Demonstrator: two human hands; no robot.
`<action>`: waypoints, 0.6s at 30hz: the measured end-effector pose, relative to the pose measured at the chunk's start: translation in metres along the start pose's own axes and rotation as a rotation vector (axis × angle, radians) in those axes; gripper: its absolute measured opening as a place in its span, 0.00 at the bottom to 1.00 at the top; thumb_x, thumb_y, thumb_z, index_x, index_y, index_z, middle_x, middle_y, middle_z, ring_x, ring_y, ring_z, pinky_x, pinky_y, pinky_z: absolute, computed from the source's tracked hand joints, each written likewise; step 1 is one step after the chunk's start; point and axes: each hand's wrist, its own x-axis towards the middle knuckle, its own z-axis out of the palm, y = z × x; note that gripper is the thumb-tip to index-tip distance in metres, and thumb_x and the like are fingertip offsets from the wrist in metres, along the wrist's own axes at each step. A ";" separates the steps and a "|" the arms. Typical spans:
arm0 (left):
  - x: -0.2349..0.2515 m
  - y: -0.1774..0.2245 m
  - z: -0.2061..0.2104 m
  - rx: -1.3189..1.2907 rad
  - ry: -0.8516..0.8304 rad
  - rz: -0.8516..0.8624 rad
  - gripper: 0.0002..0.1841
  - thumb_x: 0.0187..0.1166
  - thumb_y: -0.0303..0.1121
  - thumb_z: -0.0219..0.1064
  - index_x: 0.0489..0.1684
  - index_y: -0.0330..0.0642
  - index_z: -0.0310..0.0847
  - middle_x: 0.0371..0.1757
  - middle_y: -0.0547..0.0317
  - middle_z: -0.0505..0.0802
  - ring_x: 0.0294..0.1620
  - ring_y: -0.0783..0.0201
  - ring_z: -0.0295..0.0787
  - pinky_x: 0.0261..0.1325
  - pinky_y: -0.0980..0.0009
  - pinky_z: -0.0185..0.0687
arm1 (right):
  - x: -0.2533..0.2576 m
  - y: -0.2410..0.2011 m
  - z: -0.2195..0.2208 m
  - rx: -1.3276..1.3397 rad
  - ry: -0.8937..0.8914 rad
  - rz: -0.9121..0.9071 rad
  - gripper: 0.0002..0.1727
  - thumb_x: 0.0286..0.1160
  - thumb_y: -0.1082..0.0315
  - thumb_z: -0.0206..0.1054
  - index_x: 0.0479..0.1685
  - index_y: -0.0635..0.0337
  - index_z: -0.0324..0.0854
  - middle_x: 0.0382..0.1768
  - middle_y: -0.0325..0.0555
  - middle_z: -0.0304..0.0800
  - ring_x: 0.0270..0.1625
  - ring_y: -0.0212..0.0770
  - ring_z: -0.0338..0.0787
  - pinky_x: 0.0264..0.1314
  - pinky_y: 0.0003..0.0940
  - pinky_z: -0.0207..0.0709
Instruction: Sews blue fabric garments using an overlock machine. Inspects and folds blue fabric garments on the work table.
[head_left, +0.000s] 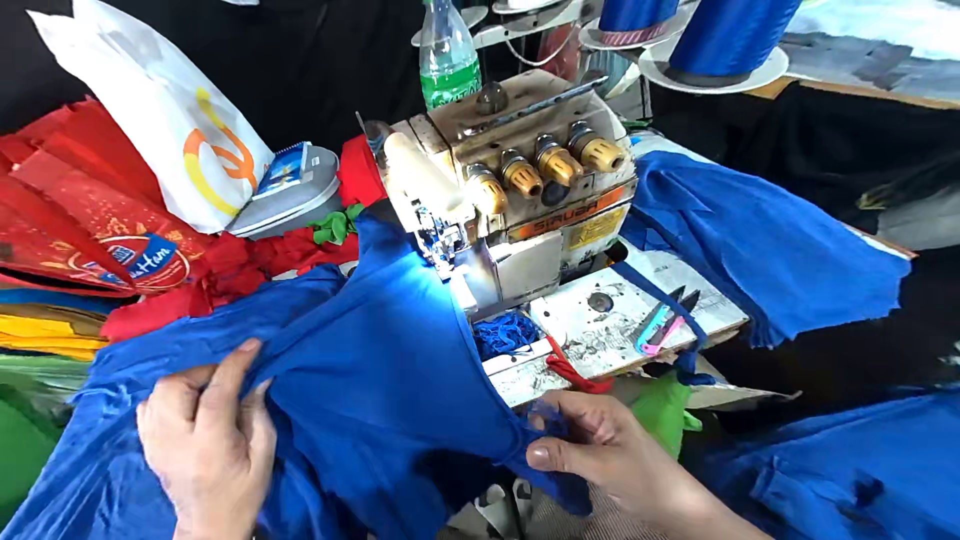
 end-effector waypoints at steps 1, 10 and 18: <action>0.002 -0.004 0.002 0.037 -0.053 0.031 0.17 0.89 0.36 0.56 0.65 0.37 0.84 0.47 0.27 0.83 0.49 0.31 0.79 0.54 0.39 0.68 | -0.001 0.005 0.002 -0.046 0.001 0.042 0.05 0.68 0.65 0.77 0.37 0.50 0.87 0.33 0.20 0.89 0.37 0.14 0.86 0.42 0.14 0.82; 0.004 0.050 0.021 0.034 -0.329 -0.107 0.27 0.63 0.27 0.62 0.67 0.29 0.82 0.79 0.17 0.72 0.80 0.11 0.59 0.73 0.16 0.49 | -0.011 0.014 0.002 -0.252 0.050 0.182 0.09 0.73 0.67 0.73 0.43 0.64 0.86 0.34 0.33 0.88 0.37 0.19 0.85 0.44 0.18 0.79; 0.021 0.121 0.088 -0.119 -0.115 -0.048 0.25 0.86 0.47 0.54 0.65 0.38 0.87 0.73 0.45 0.87 0.75 0.44 0.80 0.76 0.46 0.66 | -0.016 0.021 -0.005 -0.263 0.071 0.187 0.07 0.73 0.74 0.70 0.42 0.71 0.84 0.34 0.37 0.89 0.38 0.20 0.86 0.47 0.22 0.80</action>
